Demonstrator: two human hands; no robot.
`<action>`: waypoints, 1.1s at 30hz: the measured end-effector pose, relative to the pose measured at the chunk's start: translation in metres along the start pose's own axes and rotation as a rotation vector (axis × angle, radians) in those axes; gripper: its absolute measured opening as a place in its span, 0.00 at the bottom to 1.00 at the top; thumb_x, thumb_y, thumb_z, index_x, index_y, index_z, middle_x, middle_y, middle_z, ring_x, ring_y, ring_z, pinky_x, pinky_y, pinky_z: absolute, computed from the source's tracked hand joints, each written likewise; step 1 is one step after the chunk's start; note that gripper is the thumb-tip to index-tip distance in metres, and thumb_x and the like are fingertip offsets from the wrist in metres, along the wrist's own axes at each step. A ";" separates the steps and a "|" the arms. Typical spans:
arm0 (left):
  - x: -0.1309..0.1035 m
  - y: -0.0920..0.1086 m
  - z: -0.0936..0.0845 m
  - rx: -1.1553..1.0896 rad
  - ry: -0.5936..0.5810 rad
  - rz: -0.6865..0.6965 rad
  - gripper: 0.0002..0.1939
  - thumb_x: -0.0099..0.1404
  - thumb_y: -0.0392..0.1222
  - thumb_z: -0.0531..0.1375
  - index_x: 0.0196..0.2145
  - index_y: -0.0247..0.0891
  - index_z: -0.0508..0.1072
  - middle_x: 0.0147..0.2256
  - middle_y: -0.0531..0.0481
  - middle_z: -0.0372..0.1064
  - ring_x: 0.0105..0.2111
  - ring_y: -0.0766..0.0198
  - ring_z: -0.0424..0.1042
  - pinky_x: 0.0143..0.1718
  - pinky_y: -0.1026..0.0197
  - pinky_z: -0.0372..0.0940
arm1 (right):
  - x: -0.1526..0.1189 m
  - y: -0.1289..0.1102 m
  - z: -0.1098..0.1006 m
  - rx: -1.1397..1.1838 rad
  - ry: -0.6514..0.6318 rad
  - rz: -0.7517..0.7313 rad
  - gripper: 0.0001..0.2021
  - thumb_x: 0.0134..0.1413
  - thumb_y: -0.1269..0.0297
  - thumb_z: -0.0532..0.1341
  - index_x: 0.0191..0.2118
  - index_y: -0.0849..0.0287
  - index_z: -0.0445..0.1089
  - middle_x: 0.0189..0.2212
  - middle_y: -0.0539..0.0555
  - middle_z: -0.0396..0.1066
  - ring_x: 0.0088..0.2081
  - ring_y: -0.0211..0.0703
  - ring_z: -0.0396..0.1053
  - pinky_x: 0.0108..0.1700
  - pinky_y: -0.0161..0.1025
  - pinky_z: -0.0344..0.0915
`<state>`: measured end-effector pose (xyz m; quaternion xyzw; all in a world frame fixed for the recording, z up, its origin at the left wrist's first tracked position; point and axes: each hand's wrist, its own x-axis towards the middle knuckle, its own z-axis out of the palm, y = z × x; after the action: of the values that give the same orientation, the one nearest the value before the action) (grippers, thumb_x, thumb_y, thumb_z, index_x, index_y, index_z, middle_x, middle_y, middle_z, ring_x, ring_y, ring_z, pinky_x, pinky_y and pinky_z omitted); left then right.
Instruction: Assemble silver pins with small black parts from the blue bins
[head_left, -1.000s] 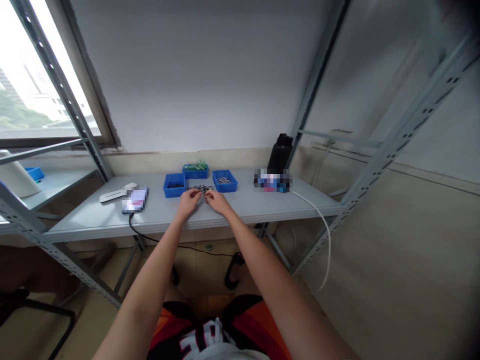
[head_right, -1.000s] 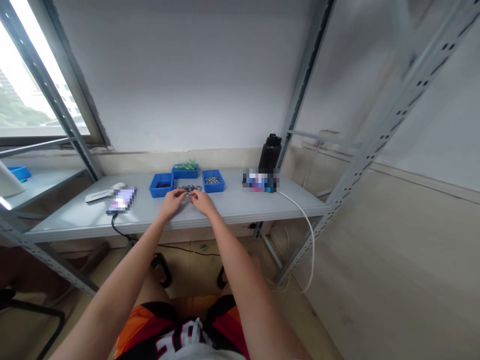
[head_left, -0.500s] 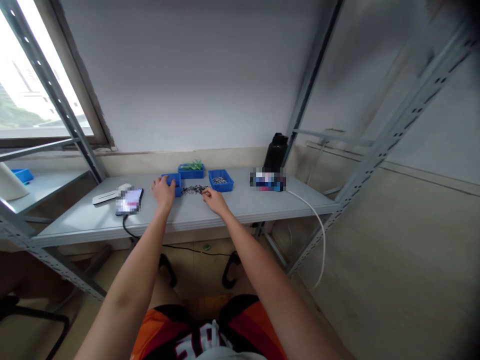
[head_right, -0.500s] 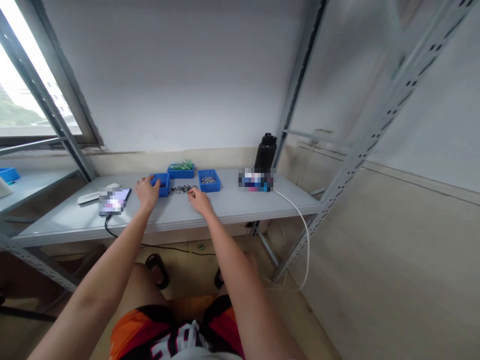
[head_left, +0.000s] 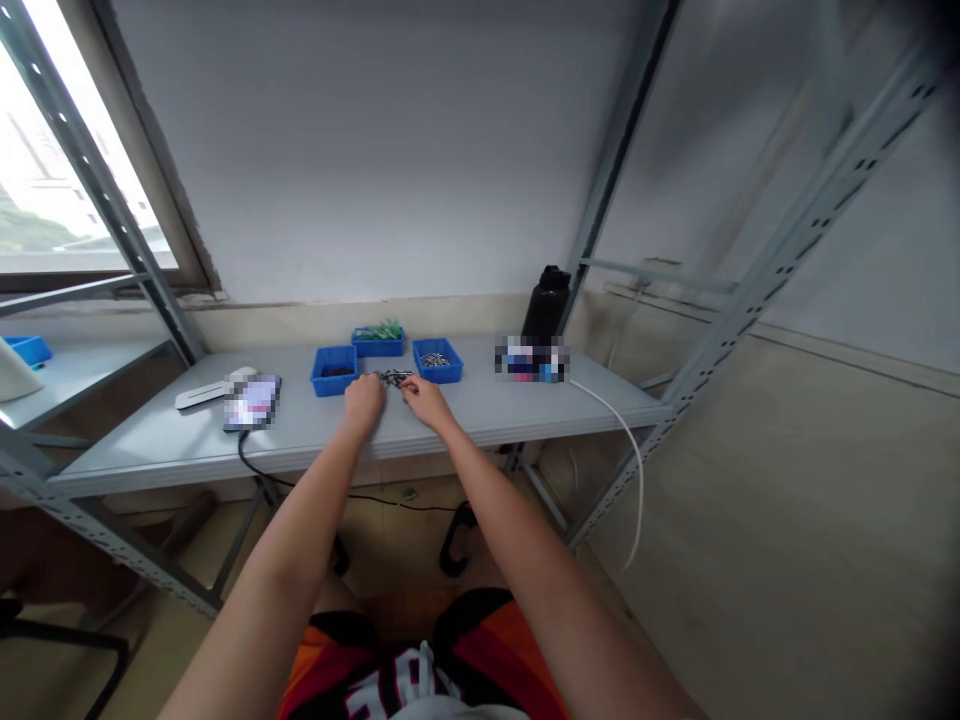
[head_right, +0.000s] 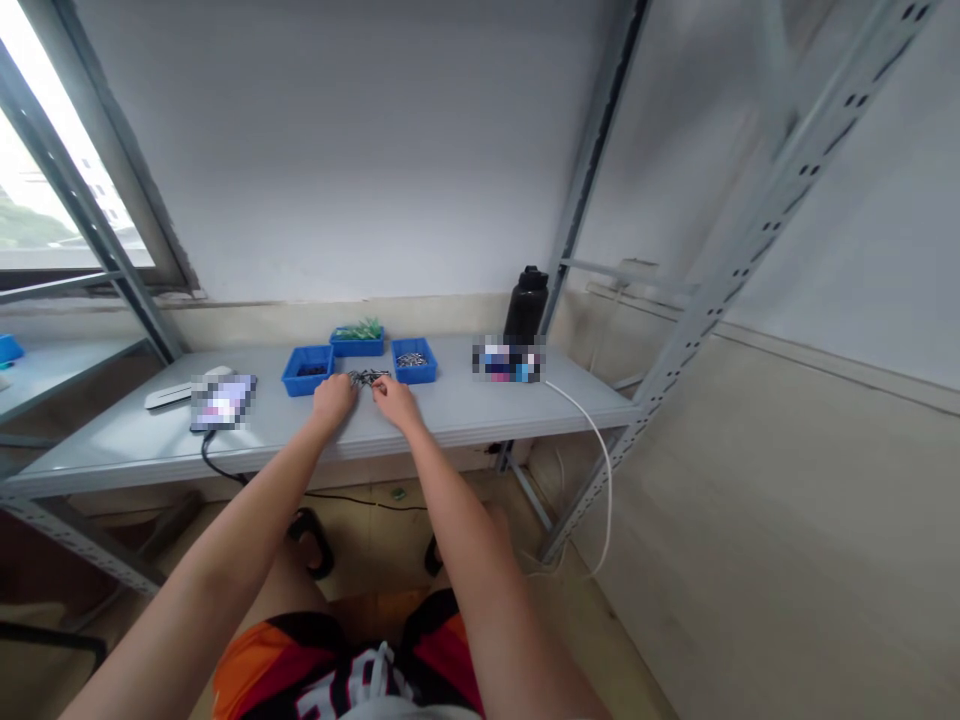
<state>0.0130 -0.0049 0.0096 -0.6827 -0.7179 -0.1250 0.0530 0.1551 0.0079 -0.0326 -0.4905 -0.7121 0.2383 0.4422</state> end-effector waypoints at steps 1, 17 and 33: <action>0.002 0.001 0.000 -0.002 0.005 -0.013 0.18 0.68 0.36 0.49 0.45 0.29 0.76 0.44 0.30 0.74 0.45 0.46 0.75 0.43 0.52 0.69 | 0.000 0.000 0.000 -0.002 -0.003 0.001 0.06 0.58 0.69 0.57 0.38 0.56 0.72 0.28 0.51 0.75 0.32 0.40 0.71 0.38 0.35 0.63; -0.024 -0.022 0.007 -0.342 0.098 0.074 0.14 0.66 0.40 0.53 0.40 0.35 0.78 0.37 0.37 0.77 0.39 0.51 0.75 0.40 0.59 0.64 | 0.002 0.000 0.000 -0.051 -0.011 -0.017 0.10 0.58 0.69 0.58 0.43 0.56 0.74 0.35 0.54 0.77 0.38 0.44 0.73 0.45 0.39 0.66; -0.019 -0.030 0.013 -0.676 0.105 0.251 0.14 0.63 0.42 0.54 0.35 0.34 0.78 0.34 0.44 0.77 0.33 0.59 0.72 0.40 0.60 0.64 | 0.001 0.002 -0.001 -0.087 -0.066 -0.070 0.11 0.62 0.66 0.56 0.44 0.57 0.74 0.36 0.55 0.77 0.39 0.44 0.73 0.46 0.38 0.66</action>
<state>-0.0142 -0.0214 -0.0107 -0.7372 -0.5429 -0.3828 -0.1240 0.1565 0.0097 -0.0338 -0.4758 -0.7527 0.2078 0.4048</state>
